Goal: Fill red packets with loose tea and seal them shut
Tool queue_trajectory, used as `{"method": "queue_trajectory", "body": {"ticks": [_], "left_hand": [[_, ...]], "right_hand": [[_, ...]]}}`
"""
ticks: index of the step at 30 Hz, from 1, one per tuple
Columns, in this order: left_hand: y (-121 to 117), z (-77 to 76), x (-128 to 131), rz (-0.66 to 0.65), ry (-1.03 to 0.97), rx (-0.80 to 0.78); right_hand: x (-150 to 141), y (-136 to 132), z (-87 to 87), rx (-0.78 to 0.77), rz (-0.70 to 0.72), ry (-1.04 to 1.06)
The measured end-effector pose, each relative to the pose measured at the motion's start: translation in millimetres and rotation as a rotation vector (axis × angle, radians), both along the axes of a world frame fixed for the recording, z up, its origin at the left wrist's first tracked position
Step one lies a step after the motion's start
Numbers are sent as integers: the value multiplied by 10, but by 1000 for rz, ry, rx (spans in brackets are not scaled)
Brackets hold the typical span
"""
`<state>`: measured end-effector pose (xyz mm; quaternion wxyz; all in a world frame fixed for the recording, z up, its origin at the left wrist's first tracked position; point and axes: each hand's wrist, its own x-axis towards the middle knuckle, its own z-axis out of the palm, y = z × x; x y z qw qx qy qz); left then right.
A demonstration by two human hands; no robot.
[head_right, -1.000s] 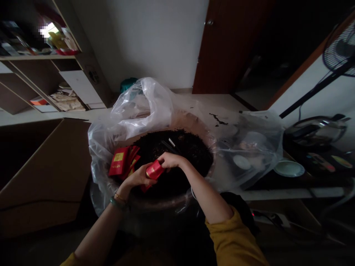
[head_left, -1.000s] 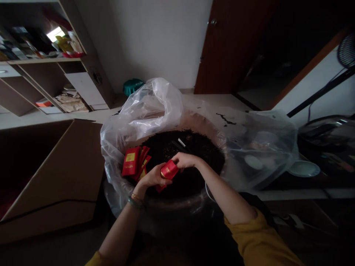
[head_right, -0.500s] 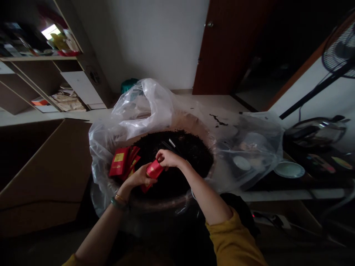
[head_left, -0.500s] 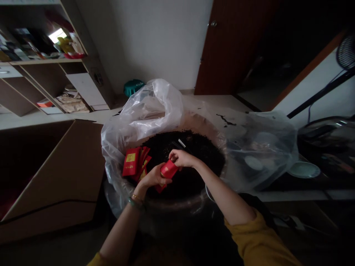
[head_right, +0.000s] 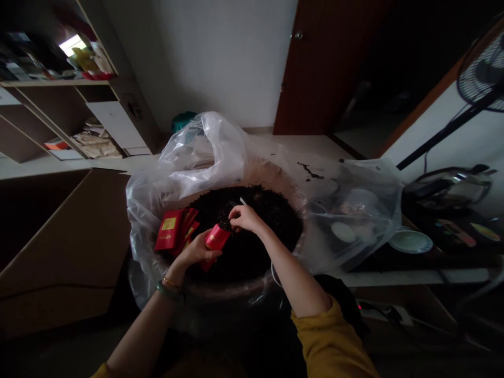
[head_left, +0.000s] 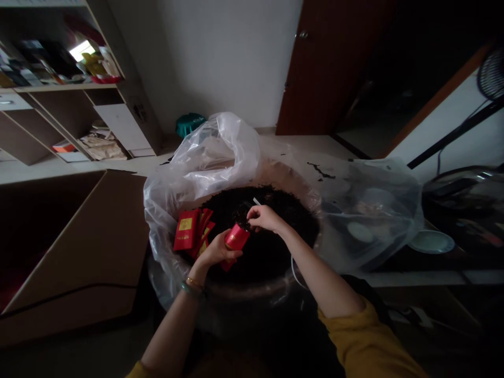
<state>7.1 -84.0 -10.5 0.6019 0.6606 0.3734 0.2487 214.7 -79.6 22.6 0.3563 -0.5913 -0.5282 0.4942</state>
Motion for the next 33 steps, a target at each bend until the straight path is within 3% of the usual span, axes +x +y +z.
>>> {"method": "queue_trajectory", "body": {"ticks": [3,8,13,16,21,27,33], "left_hand": [[-2,39,11,62,-77,-81],[19,10,60,218,-138,-119],[25,-24,104,265,-144,-70],[12,6,111,265,-148,-94],[-24,82,97,217,-226,-266],[-46,70,98,192,-170,-320],[-75,118,74,96,-187,-418]], "right_hand": [[38,23,-2,30,-78,-13],[-85,-4,37,211,86,-68],[-286,-85,56,282,123,-185],[-351,-101,25,317,65,-251],[-349,-79,-15,354,10,-126],[-375,-97,-27,278,20,-139],[-467,-132,-75,407,34,-212]]}}
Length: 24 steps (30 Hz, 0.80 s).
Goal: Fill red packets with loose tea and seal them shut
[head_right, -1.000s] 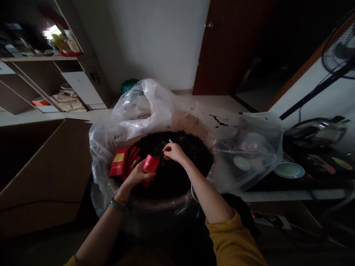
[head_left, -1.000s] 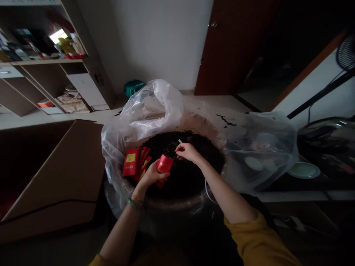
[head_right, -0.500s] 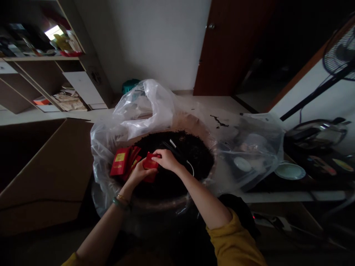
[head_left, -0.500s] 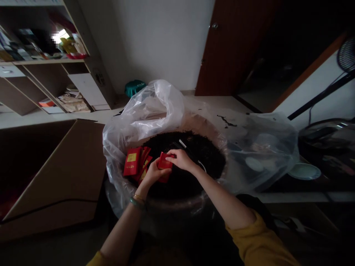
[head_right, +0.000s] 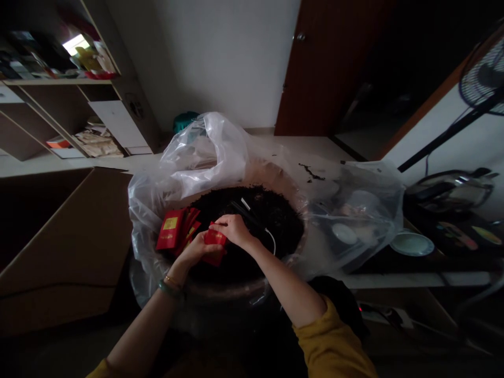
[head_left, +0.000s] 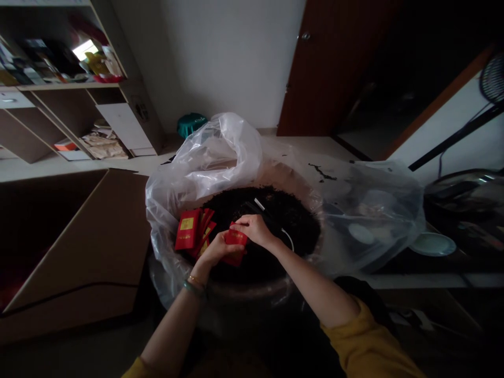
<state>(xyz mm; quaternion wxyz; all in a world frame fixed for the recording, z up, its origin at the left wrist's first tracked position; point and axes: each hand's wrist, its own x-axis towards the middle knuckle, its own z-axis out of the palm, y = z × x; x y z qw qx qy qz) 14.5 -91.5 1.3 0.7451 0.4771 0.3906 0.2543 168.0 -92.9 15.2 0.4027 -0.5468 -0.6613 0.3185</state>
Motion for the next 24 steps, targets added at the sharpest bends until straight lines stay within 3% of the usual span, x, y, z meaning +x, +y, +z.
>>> {"method": "queue_trajectory", "body": {"ticks": [4,7,9,12,19,24], "left_hand": [[5,-11,-8,32,9,-33],[26,-40,3,106,9,-29],[39,-50,9,131,-9,-21],[47,-52,12,144,-27,-16],[35,-50,3,117,-26,30],[48,-78,-10,124,-22,63]], "right_hand": [[124,44,29,-16,-32,-113],[344,98,42,21,-238,-426],[479,126,12,-40,-367,-666],[581,160,-82,-148,-415,-830],[633,276,-267,-252,-433,-756],[795,277,-93,-74,-398,-469]]}}
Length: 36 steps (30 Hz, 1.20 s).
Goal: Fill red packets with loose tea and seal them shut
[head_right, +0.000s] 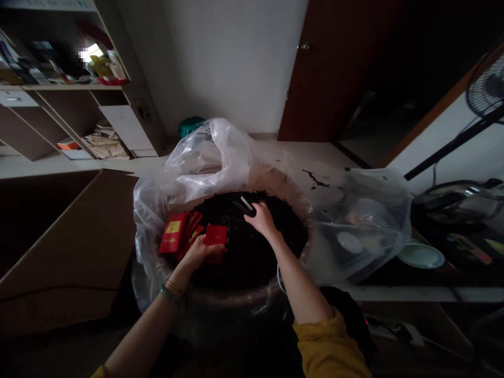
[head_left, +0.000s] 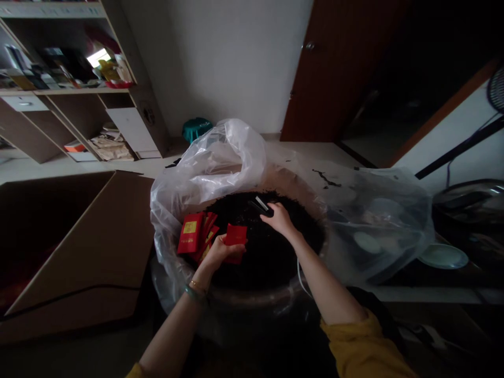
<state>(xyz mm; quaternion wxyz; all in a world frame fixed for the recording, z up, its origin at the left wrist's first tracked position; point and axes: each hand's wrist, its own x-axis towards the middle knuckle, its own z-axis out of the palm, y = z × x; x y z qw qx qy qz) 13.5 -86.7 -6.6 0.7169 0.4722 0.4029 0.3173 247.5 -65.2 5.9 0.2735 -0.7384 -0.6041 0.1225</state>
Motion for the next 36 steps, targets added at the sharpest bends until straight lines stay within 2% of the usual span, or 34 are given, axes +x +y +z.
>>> {"method": "queue_trajectory", "body": {"ticks": [2,3,5,7,13,20,36], "left_hand": [[7,-19,-2,11,9,19],[10,-29,-2,19,13,29],[11,-49,-1,32,14,42],[9,-64,-1,28,7,41],[3,-67,-14,-8,-4,27],[6,-61,-1,11,-10,-6],[-6,-18,7,29,-23,-67]], "right_hand": [[38,-57,158,68,164,156],[34,-98,241,52,273,228],[-31,-196,386,-40,435,297],[-154,-292,484,-113,509,288],[-448,-406,528,-170,491,181],[-446,-364,442,-92,465,138],[-469,-365,458,-135,441,98]]}}
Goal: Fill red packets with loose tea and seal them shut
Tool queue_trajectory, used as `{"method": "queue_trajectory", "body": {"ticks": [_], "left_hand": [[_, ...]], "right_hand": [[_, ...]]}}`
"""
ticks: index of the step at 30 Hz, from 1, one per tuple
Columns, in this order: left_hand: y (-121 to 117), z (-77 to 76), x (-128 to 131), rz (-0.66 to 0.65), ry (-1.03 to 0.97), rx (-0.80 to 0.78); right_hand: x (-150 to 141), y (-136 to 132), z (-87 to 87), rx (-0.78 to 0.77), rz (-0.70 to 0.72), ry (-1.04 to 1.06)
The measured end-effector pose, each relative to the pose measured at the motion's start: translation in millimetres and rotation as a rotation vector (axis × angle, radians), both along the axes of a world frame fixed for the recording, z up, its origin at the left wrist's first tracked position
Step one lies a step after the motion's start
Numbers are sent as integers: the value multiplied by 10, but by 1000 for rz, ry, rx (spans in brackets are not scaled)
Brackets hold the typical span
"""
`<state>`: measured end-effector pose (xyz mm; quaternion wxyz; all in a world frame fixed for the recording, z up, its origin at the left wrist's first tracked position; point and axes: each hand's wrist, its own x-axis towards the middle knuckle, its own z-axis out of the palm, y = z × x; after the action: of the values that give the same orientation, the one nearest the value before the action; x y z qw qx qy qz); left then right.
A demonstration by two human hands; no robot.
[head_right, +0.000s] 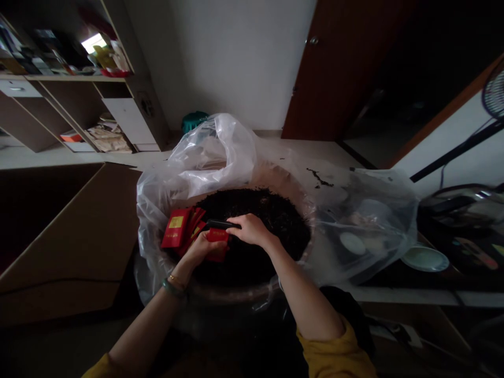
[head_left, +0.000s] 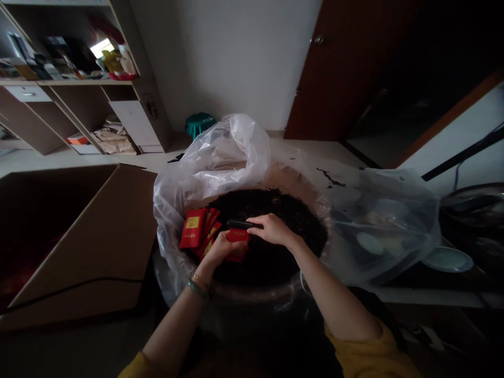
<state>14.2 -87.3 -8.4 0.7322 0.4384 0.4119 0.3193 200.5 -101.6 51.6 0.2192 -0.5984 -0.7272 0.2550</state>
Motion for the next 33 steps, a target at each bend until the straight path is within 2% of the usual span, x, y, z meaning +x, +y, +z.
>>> {"method": "queue_trajectory", "body": {"ticks": [19,24,29,33], "left_hand": [[-8,-8,-5,-13,5,18],[18,-21,-8,111,-37,89],[40,-28,-7,167,-97,111],[48,-37,9,248,-145,105]], "right_hand": [[-10,-7,18,18,12,-58],[1,0,-25,-18,9,-20],[75,55,-96,-10,26,156],[240,128,-157,-24,-61,200]]}}
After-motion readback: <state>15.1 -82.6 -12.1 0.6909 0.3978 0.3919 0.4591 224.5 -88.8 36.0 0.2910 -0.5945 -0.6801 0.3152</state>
